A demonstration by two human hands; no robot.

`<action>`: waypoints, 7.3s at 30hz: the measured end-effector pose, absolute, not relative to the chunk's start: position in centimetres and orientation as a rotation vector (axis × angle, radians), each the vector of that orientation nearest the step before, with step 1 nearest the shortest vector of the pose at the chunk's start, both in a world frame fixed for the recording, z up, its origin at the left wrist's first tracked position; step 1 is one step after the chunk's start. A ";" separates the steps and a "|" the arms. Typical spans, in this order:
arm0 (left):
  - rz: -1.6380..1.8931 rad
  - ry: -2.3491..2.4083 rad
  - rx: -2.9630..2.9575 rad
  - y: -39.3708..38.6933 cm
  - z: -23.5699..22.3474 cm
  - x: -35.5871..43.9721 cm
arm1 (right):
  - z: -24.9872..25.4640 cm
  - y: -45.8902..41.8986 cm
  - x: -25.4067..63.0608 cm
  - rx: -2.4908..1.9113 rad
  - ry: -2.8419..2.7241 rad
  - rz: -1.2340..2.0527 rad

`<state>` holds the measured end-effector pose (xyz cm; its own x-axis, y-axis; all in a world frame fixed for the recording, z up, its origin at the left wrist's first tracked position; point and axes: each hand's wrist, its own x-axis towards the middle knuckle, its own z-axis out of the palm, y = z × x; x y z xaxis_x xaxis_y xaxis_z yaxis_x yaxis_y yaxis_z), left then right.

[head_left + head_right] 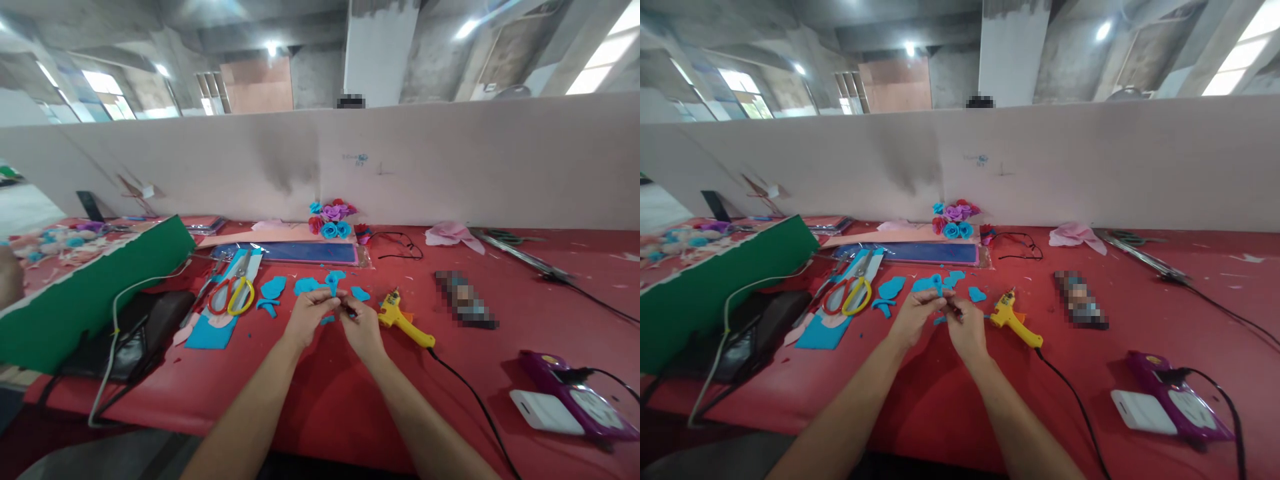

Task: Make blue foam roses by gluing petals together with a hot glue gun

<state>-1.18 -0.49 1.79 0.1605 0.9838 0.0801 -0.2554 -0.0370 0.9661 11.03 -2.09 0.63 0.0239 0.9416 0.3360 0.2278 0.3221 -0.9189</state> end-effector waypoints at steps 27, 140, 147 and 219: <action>1.310 0.735 1.088 -0.3 1.8 -1.6 | 1.1 -2.2 10.8 -1.031 -1.435 0.859; 1.220 0.903 0.930 -0.3 2.4 -1.8 | 0.0 -1.6 10.7 -1.055 -1.409 0.884; 1.156 0.898 0.994 -0.3 2.6 -1.8 | -0.3 -1.4 10.6 -1.022 -1.407 0.889; 1.243 0.905 0.814 -0.3 1.1 -1.0 | 0.8 -1.4 11.8 -1.097 -0.974 0.892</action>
<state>-0.99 -0.31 1.12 0.0873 0.9886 -0.1224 -0.4200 0.1479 0.8954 11.80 -1.40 0.77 0.3221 0.9293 0.1810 -0.0988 0.2231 -0.9698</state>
